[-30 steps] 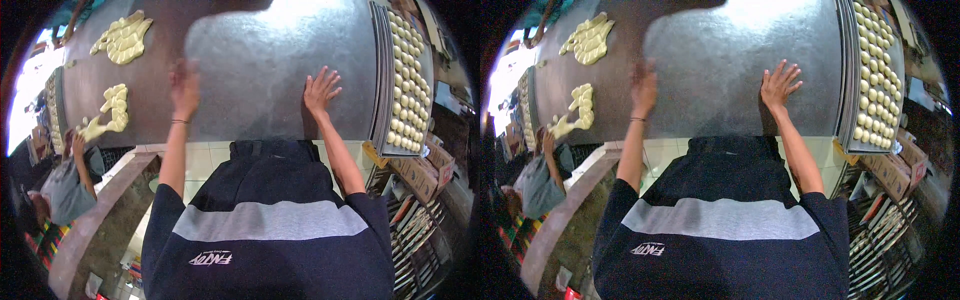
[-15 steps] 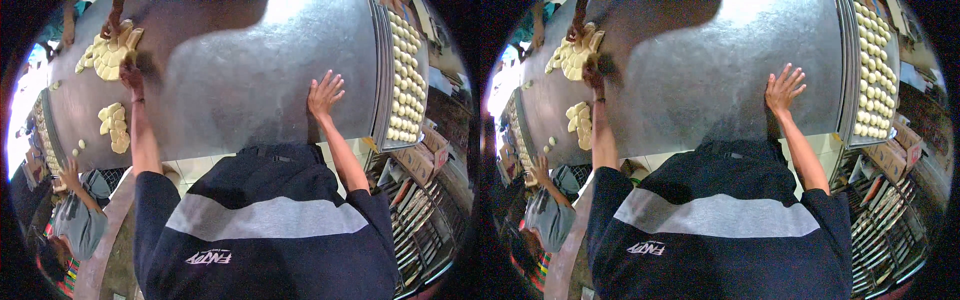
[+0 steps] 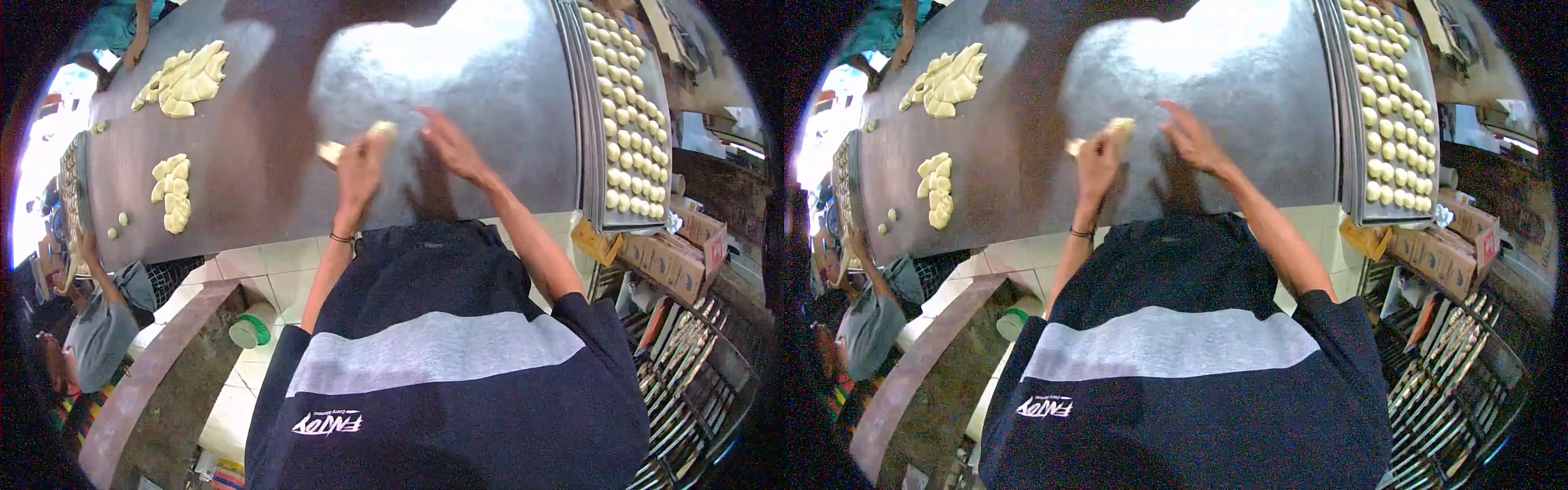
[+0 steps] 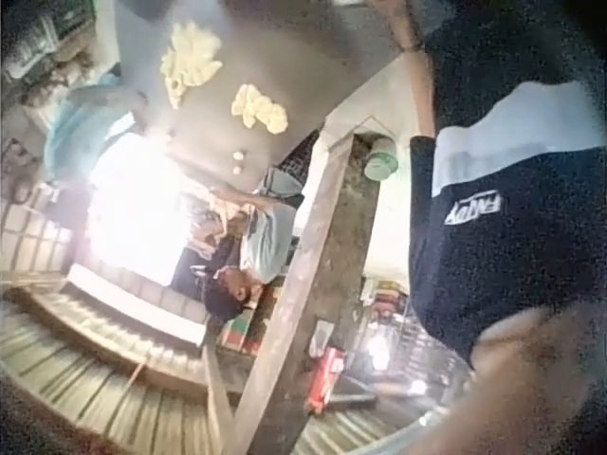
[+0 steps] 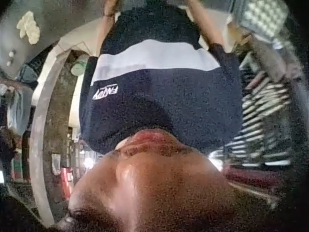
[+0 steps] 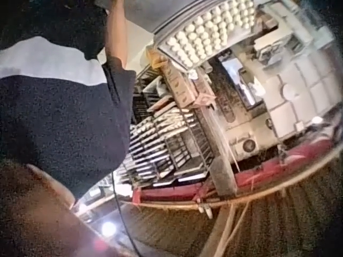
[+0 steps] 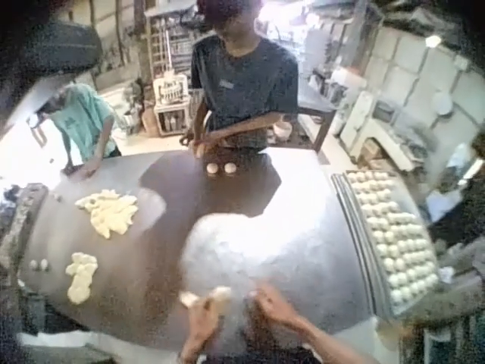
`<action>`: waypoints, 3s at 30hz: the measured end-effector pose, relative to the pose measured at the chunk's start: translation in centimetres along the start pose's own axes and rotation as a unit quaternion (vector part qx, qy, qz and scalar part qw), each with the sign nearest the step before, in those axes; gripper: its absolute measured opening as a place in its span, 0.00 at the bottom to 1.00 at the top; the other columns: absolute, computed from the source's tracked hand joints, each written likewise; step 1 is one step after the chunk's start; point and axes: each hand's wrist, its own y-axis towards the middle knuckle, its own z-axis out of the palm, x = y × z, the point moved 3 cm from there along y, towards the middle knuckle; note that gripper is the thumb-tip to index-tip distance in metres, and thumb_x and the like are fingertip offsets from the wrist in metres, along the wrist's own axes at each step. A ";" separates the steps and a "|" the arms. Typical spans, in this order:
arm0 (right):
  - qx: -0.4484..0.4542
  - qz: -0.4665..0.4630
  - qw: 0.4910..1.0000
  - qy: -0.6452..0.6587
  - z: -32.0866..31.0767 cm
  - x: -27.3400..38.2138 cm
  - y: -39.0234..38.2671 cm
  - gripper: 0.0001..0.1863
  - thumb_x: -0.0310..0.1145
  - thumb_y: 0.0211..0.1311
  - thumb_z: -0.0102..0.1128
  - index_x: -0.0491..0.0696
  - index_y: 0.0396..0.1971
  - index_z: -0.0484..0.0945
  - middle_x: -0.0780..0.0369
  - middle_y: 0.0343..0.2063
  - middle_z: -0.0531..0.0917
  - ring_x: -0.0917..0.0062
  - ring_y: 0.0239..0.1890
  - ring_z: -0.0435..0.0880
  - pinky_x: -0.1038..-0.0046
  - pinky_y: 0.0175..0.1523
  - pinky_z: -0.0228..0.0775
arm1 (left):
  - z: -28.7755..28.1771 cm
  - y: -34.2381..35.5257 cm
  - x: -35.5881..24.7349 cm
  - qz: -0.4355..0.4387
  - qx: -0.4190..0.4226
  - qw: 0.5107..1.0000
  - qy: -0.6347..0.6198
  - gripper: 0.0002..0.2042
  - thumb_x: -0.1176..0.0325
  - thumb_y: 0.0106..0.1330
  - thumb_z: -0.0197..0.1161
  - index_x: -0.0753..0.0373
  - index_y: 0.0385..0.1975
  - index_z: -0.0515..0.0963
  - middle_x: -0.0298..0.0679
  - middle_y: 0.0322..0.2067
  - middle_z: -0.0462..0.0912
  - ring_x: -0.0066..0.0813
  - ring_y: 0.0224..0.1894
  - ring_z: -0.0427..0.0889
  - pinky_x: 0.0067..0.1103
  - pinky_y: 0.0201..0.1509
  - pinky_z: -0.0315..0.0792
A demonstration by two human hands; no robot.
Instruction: Shaping pieces of dough into balls and placing them onto a baking tray.
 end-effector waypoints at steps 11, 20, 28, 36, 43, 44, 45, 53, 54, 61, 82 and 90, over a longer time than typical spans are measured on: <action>-0.010 0.143 0.911 0.387 -10.4 6.0 -8.6 0.16 0.33 0.69 0.67 0.43 0.51 0.77 0.60 0.40 0.85 0.78 0.36 0.86 0.78 0.31 0.80 | 8.8 -4.1 -6.3 -0.140 0.235 0.842 -0.466 0.38 0.34 0.78 0.33 0.62 0.71 0.65 0.50 0.63 0.74 0.37 0.60 0.78 0.32 0.64 0.74; -0.069 0.055 0.728 0.680 -19.9 4.7 -11.7 0.11 0.31 0.68 0.67 0.47 0.46 0.77 0.66 0.35 0.81 0.84 0.31 0.80 0.87 0.29 0.71 | 15.2 -8.5 -13.7 -0.017 0.445 0.793 -0.416 0.21 0.55 0.74 0.62 0.66 0.56 0.75 0.38 0.50 0.80 0.29 0.57 0.77 0.31 0.67 0.70; -0.182 0.021 0.590 0.786 -25.0 0.2 -15.4 0.12 0.29 0.60 0.71 0.43 0.41 0.80 0.57 0.38 0.86 0.65 0.47 0.85 0.60 0.60 0.75 | 10.3 -7.7 -18.1 -0.107 0.377 0.868 -0.305 0.11 0.61 0.72 0.64 0.59 0.43 0.71 0.38 0.30 0.82 0.18 0.22 0.77 0.14 0.18 0.67; -0.189 -0.092 0.515 0.831 -28.4 -1.9 -17.2 0.20 0.24 0.64 0.66 0.35 0.51 0.69 0.52 0.44 0.75 0.60 0.54 0.73 0.55 0.66 0.66 | 3.4 -4.5 -18.0 -0.050 0.332 0.908 -0.251 0.10 0.69 0.67 0.69 0.64 0.42 0.77 0.34 0.25 0.80 0.14 0.18 0.72 0.16 0.17 0.65; -0.200 -0.166 0.470 0.844 -28.1 -1.7 -16.6 0.17 0.27 0.65 0.66 0.37 0.46 0.71 0.54 0.41 0.74 0.62 0.49 0.74 0.56 0.62 0.70 | -0.6 -1.2 -16.8 -0.029 0.297 0.923 -0.243 0.09 0.70 0.65 0.73 0.67 0.37 0.81 0.33 0.24 0.82 0.14 0.20 0.75 0.14 0.17 0.67; -0.183 -0.182 0.469 0.845 -28.3 -1.7 -16.5 0.16 0.28 0.64 0.67 0.37 0.45 0.71 0.53 0.41 0.76 0.61 0.49 0.76 0.56 0.59 0.74 | -1.1 -1.1 -16.5 -0.030 0.284 0.927 -0.243 0.09 0.70 0.65 0.72 0.67 0.36 0.81 0.33 0.24 0.82 0.14 0.20 0.76 0.14 0.17 0.67; -0.222 -0.174 0.482 0.830 -28.7 -2.1 -16.8 0.15 0.26 0.64 0.66 0.37 0.44 0.70 0.56 0.40 0.73 0.64 0.48 0.74 0.57 0.60 0.72 | -1.6 -0.9 -16.0 -0.038 0.266 0.932 -0.242 0.09 0.70 0.65 0.73 0.67 0.36 0.81 0.34 0.25 0.82 0.14 0.20 0.76 0.14 0.17 0.68; -0.246 -0.300 0.432 0.814 -35.1 -2.8 -20.7 0.15 0.29 0.66 0.65 0.40 0.47 0.74 0.60 0.39 0.77 0.74 0.44 0.75 0.66 0.56 0.70 | -11.8 3.1 -6.4 0.003 0.004 0.946 -0.324 0.13 0.68 0.73 0.63 0.67 0.51 0.76 0.40 0.41 0.83 0.26 0.43 0.83 0.20 0.45 0.78; -0.209 -0.320 0.488 0.785 -35.3 -1.8 -20.7 0.14 0.31 0.68 0.64 0.40 0.47 0.75 0.61 0.38 0.78 0.77 0.41 0.76 0.70 0.52 0.71 | -13.0 4.1 -4.9 -0.010 0.000 0.948 -0.318 0.13 0.68 0.73 0.63 0.67 0.51 0.76 0.40 0.41 0.83 0.26 0.43 0.83 0.20 0.45 0.78; -0.280 -0.037 0.774 0.567 -24.1 5.1 -14.6 0.19 0.34 0.67 0.65 0.47 0.55 0.76 0.65 0.43 0.81 0.77 0.42 0.83 0.81 0.32 0.73 | -6.4 3.6 -5.6 0.011 0.177 0.925 0.336 0.20 0.62 0.76 0.58 0.58 0.65 0.75 0.49 0.67 0.73 0.41 0.71 0.70 0.32 0.73 0.62; -0.292 0.020 0.885 0.363 -23.3 2.3 -15.1 0.09 0.23 0.63 0.70 0.40 0.42 0.82 0.60 0.35 0.86 0.78 0.32 0.85 0.79 0.35 0.81 | 4.9 -1.6 -15.8 -0.091 0.149 0.935 -0.308 0.10 0.66 0.64 0.75 0.66 0.34 0.83 0.29 0.25 0.81 0.08 0.21 0.65 0.13 0.23 0.55; -0.332 0.016 0.867 0.372 -31.1 0.5 -18.1 0.12 0.20 0.63 0.68 0.39 0.46 0.82 0.59 0.38 0.86 0.77 0.35 0.86 0.76 0.38 0.84 | 5.9 -5.2 -17.5 -0.102 0.070 0.939 -0.322 0.10 0.67 0.64 0.76 0.66 0.36 0.85 0.28 0.25 0.80 0.09 0.23 0.67 0.12 0.24 0.56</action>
